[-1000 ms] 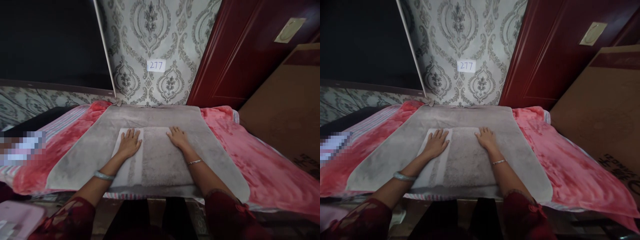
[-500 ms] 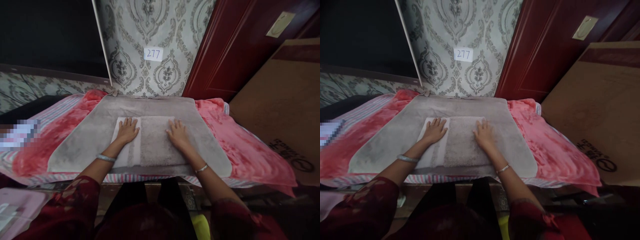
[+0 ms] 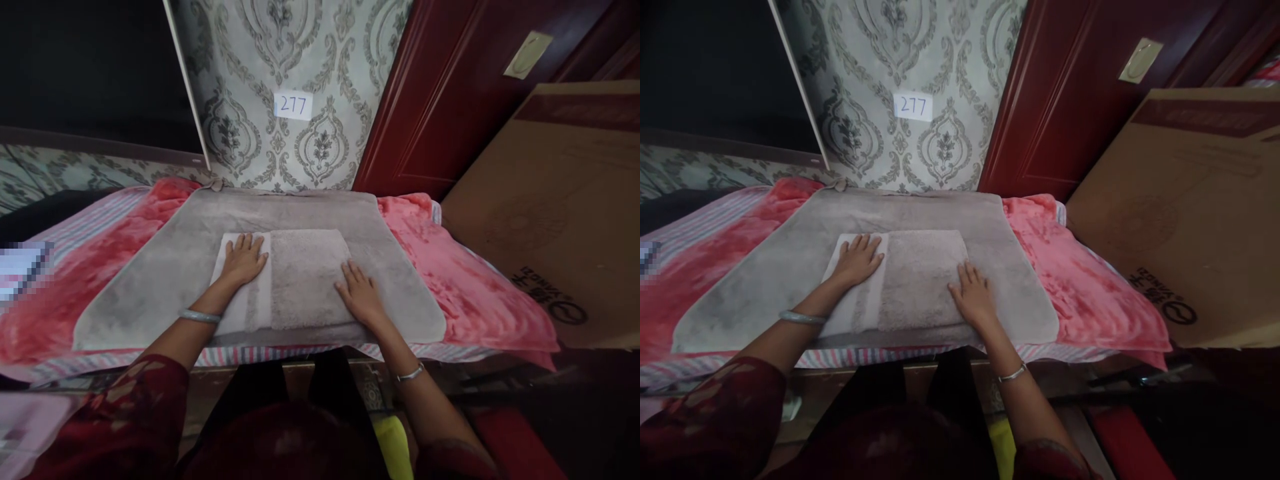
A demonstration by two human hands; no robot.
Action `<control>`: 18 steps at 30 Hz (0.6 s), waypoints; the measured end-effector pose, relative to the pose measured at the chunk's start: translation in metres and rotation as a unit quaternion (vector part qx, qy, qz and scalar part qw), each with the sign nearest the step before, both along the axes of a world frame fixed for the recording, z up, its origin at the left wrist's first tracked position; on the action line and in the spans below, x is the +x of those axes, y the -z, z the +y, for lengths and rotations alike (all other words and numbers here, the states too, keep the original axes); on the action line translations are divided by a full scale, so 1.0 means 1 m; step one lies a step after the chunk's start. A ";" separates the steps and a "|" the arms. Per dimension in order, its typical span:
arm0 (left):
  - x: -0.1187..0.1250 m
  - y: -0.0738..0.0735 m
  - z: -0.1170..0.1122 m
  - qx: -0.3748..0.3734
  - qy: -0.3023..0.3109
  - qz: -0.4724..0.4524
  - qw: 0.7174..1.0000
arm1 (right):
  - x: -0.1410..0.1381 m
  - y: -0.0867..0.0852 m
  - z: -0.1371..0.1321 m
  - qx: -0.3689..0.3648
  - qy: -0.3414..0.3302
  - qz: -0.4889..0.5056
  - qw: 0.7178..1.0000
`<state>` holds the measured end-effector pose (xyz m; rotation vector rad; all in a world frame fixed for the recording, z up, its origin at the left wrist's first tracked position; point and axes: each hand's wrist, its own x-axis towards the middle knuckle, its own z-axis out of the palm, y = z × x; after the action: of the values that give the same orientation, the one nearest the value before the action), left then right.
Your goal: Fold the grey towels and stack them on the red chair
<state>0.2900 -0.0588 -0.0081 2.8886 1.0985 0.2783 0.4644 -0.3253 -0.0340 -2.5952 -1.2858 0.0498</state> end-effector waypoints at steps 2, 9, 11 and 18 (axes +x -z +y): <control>0.000 -0.001 -0.001 -0.002 0.002 -0.003 1.000 | 0.010 0.009 -0.011 0.020 0.018 0.014 1.000; -0.007 -0.007 -0.008 -0.014 -0.074 -0.058 0.995 | 0.024 0.043 -0.020 0.149 -0.005 0.007 0.989; -0.012 -0.009 -0.003 -0.056 -0.126 -0.077 0.987 | 0.028 0.050 -0.022 0.188 -0.018 0.007 0.982; -0.055 -0.011 0.015 -0.301 -0.148 -0.331 0.882 | 0.038 0.063 -0.024 0.229 -0.031 0.019 0.973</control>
<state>0.2347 -0.0436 0.0030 1.8540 1.1911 0.7163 0.5019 -0.3491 -0.0973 -2.1513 -1.1972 -0.1657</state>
